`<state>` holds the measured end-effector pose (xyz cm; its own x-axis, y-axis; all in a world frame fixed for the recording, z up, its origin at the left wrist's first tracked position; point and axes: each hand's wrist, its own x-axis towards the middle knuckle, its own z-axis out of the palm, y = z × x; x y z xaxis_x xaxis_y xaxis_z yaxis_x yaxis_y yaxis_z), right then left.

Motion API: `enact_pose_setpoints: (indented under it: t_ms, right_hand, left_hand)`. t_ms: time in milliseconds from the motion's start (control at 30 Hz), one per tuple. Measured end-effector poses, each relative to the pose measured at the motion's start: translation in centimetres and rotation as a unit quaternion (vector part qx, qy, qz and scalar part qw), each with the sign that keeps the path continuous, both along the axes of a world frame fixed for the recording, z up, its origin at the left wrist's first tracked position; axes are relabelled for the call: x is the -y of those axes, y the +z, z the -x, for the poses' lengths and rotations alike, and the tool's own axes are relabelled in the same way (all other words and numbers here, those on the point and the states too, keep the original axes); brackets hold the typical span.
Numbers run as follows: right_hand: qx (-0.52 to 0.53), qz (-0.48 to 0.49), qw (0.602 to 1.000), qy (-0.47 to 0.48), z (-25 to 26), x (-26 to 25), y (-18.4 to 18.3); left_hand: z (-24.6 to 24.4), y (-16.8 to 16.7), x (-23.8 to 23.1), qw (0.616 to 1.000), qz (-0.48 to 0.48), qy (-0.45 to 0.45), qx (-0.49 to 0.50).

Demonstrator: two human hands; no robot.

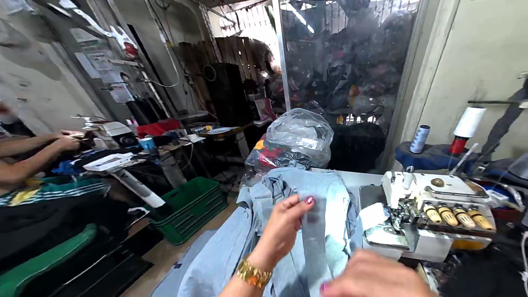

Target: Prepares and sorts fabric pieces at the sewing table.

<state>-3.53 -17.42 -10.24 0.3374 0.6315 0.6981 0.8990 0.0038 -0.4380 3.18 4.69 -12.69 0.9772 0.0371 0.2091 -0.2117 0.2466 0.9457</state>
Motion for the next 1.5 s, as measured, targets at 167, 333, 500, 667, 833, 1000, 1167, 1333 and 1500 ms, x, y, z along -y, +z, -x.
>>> enact_pose_setpoints:
  t_ms: [167,333,500,667,833,1000,1167,1333,1500]
  right_hand:
    - [0.043,-0.072,0.987,-0.137,-3.7,0.4,-0.5]
    - [0.034,-0.094,0.974,-0.202,-3.8,2.2,-1.0]
    - [-0.006,-0.111,0.96,-0.255,-3.5,2.9,-1.7]
    - [-0.08,-0.117,0.967,-0.213,-2.8,3.2,-1.9]
    - [-0.124,-0.071,0.982,-0.123,-3.4,5.3,-1.1]
    - [-0.095,-0.181,0.909,-0.364,-6.1,9.0,-7.5]
    - [-0.255,-0.148,0.812,-0.504,-6.4,8.5,-13.7]
    - [-0.309,-0.185,0.776,-0.518,-8.2,8.1,-13.9]
    - [-0.277,-0.219,0.77,-0.531,-9.1,7.6,-14.2]
  left_hand:
    - [2.5,-1.3,4.1,0.982,0.023,-0.064,0.176]
    - [2.7,-2.1,6.5,0.97,0.023,-0.071,0.232]
    - [3.0,-3.0,7.2,0.955,0.054,-0.144,0.254]
    - [4.8,-2.9,8.0,0.965,0.028,-0.117,0.233]
    - [4.2,-3.1,8.9,0.974,0.047,-0.143,0.168]
    - [1.9,-6.9,9.8,0.976,-0.012,-0.213,-0.05]
    - [-2.6,-9.6,10.8,0.986,-0.159,-0.033,-0.025]
    - [-5.5,-10.6,11.1,0.985,-0.168,-0.019,-0.027]
    - [-6.3,-11.0,11.0,0.991,-0.116,-0.033,-0.05]
